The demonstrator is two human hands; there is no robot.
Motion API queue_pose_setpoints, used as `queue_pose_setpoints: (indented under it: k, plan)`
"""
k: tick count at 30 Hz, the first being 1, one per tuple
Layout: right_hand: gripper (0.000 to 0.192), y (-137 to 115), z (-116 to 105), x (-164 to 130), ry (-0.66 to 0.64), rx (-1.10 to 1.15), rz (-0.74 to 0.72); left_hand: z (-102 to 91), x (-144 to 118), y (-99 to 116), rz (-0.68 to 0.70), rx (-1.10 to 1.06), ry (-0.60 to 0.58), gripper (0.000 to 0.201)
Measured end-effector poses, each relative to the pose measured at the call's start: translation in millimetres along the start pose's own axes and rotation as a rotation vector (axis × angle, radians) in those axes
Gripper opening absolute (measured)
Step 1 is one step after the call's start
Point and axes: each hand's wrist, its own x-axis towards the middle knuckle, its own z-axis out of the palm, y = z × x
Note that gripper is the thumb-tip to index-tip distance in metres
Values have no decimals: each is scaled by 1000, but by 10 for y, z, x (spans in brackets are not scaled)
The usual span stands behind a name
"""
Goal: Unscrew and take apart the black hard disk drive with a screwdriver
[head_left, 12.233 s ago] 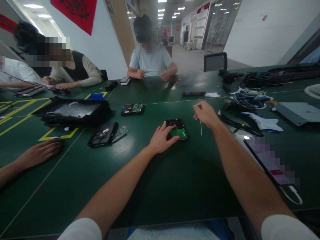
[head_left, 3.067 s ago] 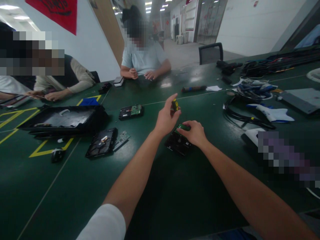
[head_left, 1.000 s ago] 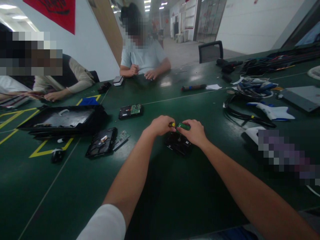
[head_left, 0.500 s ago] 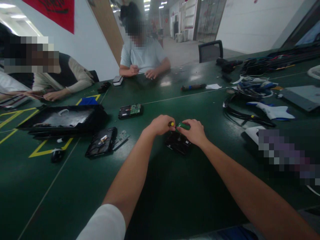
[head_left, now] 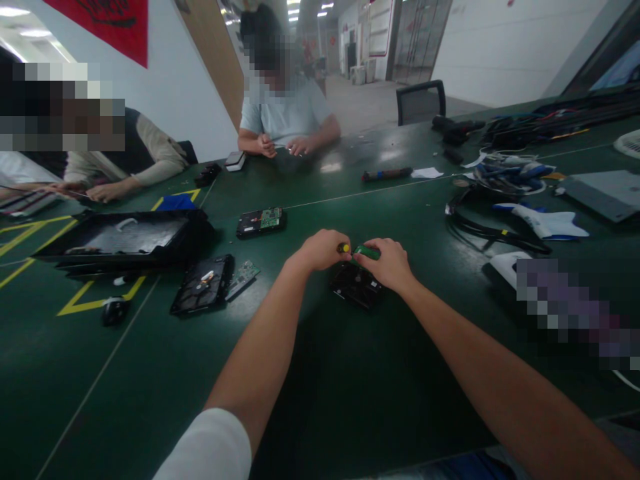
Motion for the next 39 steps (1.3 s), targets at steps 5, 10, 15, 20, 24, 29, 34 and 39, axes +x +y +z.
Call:
queue_pose_setpoints:
  k: [5, 10, 15, 20, 24, 29, 34, 39]
  plan:
    - [48, 3, -3, -14, -6, 6, 0, -13, -6, -21, 7, -8, 2, 14]
    - [47, 30, 25, 6, 13, -8, -17, 1, -4, -21, -4, 24, 1, 15]
    - [46, 46, 36, 20, 20, -17, -22, -5, -3, -21, 6, 24, -1, 15]
    - [47, 32, 13, 2, 12, -4, -14, -15, 0, -42, 27, 20, -8, 15]
    - [48, 35, 12, -1, 2, 10, -17, -8, 2, -43, 20, 11, -7, 16]
    - [48, 25, 1, -2, -6, 5, -15, -4, 4, -30, 19, 1, -18, 16]
    - [46, -1, -23, -12, -11, 2, 5, -8, -1, -18, 9, 2, -16, 16]
    - [46, 5, -11, -8, -7, 14, 4, -19, -10, -2, 8, 5, -16, 16]
